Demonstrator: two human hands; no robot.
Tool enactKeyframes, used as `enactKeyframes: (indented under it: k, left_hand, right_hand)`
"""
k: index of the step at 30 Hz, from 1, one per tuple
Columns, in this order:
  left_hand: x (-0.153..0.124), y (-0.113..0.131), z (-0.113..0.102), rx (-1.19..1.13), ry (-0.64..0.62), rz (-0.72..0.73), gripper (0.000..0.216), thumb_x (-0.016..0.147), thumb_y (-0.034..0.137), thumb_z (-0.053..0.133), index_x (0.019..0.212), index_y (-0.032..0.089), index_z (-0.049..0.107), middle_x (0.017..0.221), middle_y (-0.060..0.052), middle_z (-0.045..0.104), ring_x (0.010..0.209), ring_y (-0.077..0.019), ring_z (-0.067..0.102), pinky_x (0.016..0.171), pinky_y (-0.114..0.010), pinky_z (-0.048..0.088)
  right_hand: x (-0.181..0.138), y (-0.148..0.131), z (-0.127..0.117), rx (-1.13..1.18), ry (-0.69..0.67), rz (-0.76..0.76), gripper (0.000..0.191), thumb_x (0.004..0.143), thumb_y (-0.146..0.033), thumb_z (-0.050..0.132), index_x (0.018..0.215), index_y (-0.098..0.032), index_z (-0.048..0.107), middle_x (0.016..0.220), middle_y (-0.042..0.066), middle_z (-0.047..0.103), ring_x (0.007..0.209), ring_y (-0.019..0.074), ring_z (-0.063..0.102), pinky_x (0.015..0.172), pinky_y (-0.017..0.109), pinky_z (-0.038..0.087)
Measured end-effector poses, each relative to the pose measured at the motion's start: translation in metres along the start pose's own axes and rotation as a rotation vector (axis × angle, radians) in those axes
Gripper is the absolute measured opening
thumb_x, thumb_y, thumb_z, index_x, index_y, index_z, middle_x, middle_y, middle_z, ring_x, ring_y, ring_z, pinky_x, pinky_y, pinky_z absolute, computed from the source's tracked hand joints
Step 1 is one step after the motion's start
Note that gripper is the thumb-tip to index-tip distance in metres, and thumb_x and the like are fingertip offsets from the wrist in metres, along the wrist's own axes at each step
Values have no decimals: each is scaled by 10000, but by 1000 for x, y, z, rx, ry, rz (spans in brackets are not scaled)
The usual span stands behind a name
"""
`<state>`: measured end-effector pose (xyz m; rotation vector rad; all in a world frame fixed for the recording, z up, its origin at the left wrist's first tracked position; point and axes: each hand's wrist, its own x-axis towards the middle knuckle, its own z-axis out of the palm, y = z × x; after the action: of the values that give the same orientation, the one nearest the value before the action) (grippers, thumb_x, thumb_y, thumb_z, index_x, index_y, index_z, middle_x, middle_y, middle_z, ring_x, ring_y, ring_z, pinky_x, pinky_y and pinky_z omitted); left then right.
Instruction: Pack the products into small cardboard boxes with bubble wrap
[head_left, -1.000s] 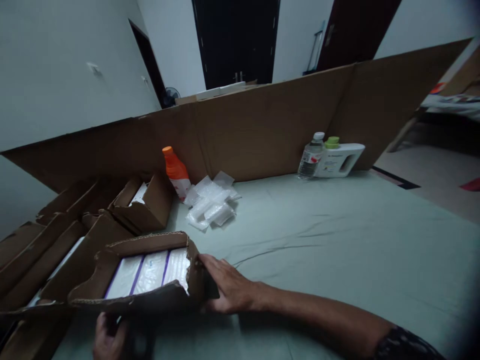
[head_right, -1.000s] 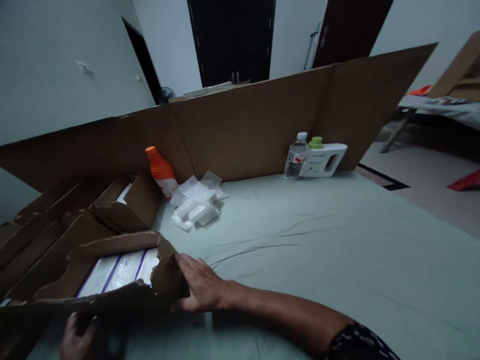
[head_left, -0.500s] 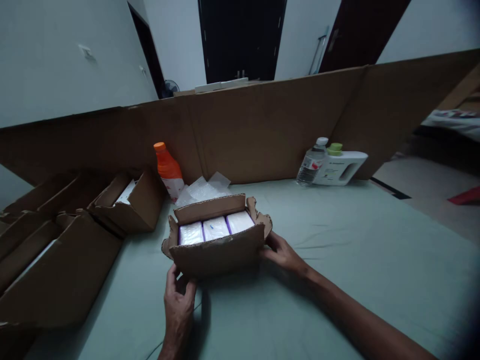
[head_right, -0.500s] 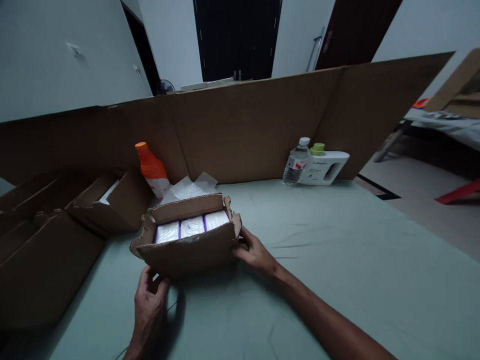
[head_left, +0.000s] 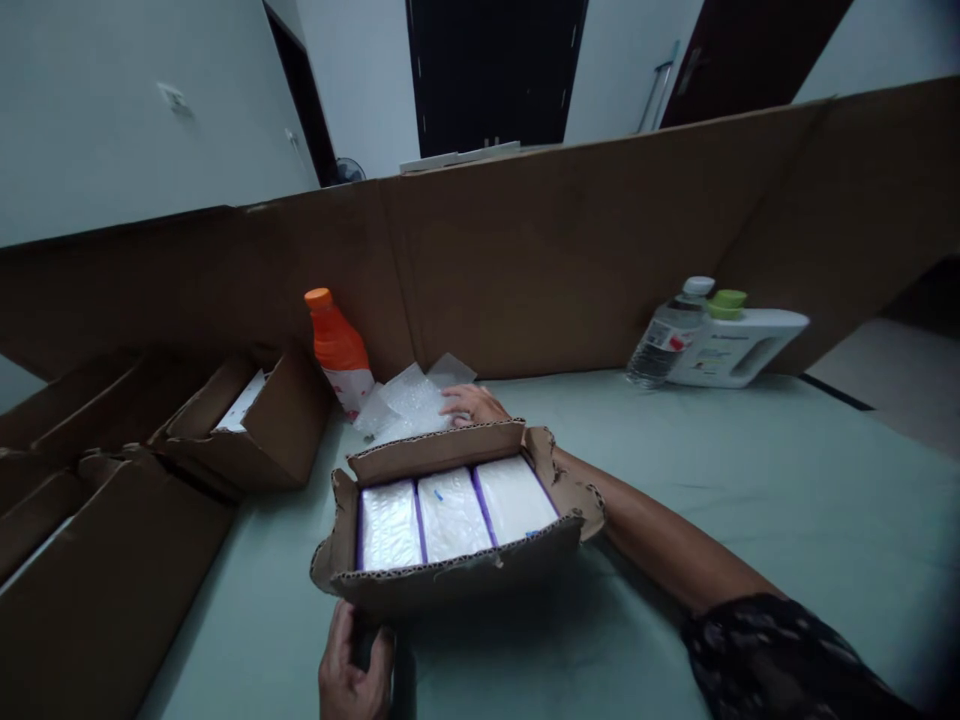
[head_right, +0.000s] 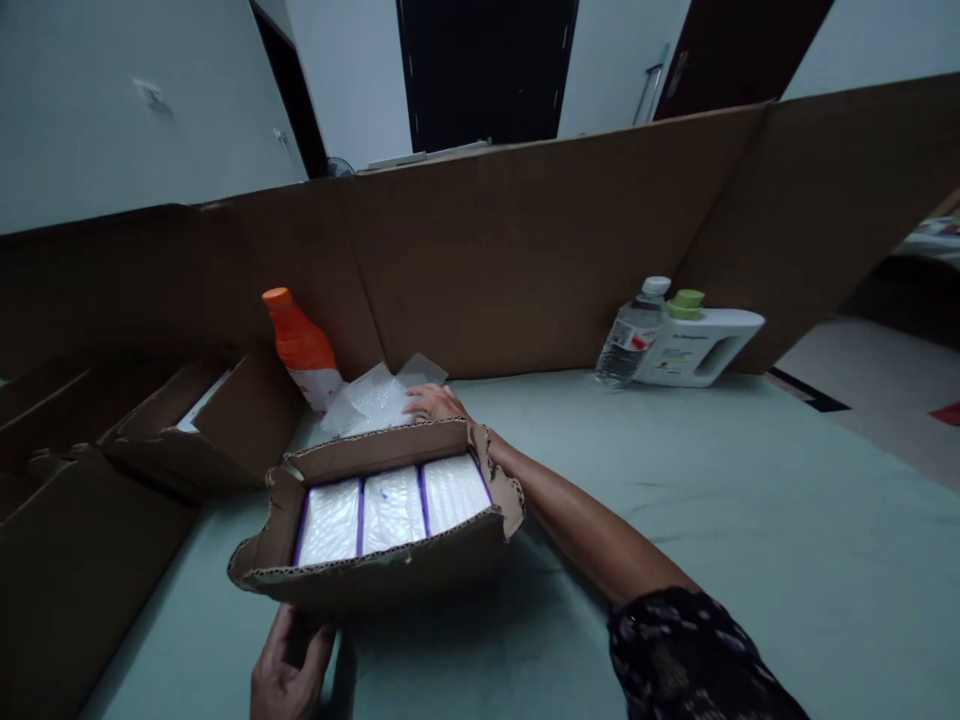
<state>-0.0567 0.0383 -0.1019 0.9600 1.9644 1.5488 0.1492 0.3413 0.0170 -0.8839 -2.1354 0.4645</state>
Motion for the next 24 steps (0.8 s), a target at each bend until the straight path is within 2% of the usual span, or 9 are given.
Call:
enactKeyframes:
  k: [2, 4, 6, 8, 11, 13, 15, 19, 24]
  left_hand:
    - [0, -1, 0, 8, -1, 9, 487, 736, 537, 679, 1080, 193, 663, 1071, -111, 732, 989, -278, 693, 844, -338, 537]
    - [1, 2, -2, -1, -23, 25, 457, 742, 529, 673, 1052, 194, 671, 1051, -103, 729, 969, -267, 692, 802, -320, 542]
    - [3, 9, -5, 3, -77, 27, 448, 732, 511, 681, 1040, 186, 673, 1018, -98, 723, 917, -251, 687, 713, -293, 537]
    - [5, 18, -10, 35, -137, 11, 465, 717, 501, 686, 1046, 173, 665, 955, -90, 715, 825, -229, 671, 602, -266, 497]
    - [5, 31, -15, 74, -189, 3, 481, 713, 497, 666, 1065, 169, 648, 906, -78, 699, 774, -215, 642, 554, -259, 453]
    - [3, 38, -17, 66, -209, 3, 486, 721, 481, 653, 1097, 173, 635, 926, -73, 691, 814, -219, 639, 603, -272, 471]
    - [-1, 43, -17, 23, -227, -10, 514, 725, 456, 659, 1154, 177, 613, 978, -73, 684, 872, -220, 644, 674, -285, 494]
    - [-7, 53, -17, -143, -269, -36, 628, 751, 411, 686, 1317, 209, 502, 1196, -100, 650, 1010, -215, 654, 849, -321, 513]
    - [6, 61, -8, -78, -282, 60, 564, 757, 405, 693, 1256, 188, 542, 1129, -101, 660, 1013, -251, 649, 863, -367, 510]
  right_hand:
    - [7, -1, -4, -20, 101, 33, 165, 858, -173, 629, 918, -179, 783, 1157, 70, 747, 1113, 215, 650, 1015, 359, 444]
    - [-5, -4, -27, -49, 223, 82, 211, 900, -187, 568, 990, -160, 757, 1161, 107, 736, 1102, 221, 652, 1001, 373, 464]
    - [-39, -11, -60, -94, 343, 121, 230, 922, -221, 540, 1036, -169, 733, 1173, 121, 724, 1112, 237, 650, 999, 399, 477]
    - [-93, -23, -90, -190, 413, 142, 225, 921, -246, 538, 1027, -200, 730, 1158, 110, 731, 1114, 254, 654, 1008, 431, 474]
    - [-190, -49, -110, -381, 330, 201, 228, 873, -217, 545, 977, -231, 748, 1125, 99, 751, 1080, 286, 672, 981, 492, 474]
    - [-244, -70, -104, -383, 213, 265, 241, 835, -204, 553, 956, -242, 757, 1103, 95, 760, 1063, 300, 683, 944, 508, 493]
    - [-277, -89, -89, -268, 129, 345, 230, 846, -232, 560, 961, -244, 759, 1103, 93, 761, 1057, 293, 691, 934, 489, 516]
    - [-275, -115, -55, 32, 140, 470, 243, 885, -332, 565, 990, -206, 744, 1110, 106, 746, 1053, 277, 687, 917, 405, 541]
    - [-231, -116, -31, 226, 146, 505, 249, 865, -388, 542, 778, -184, 655, 733, 22, 660, 717, 201, 619, 669, 305, 507]
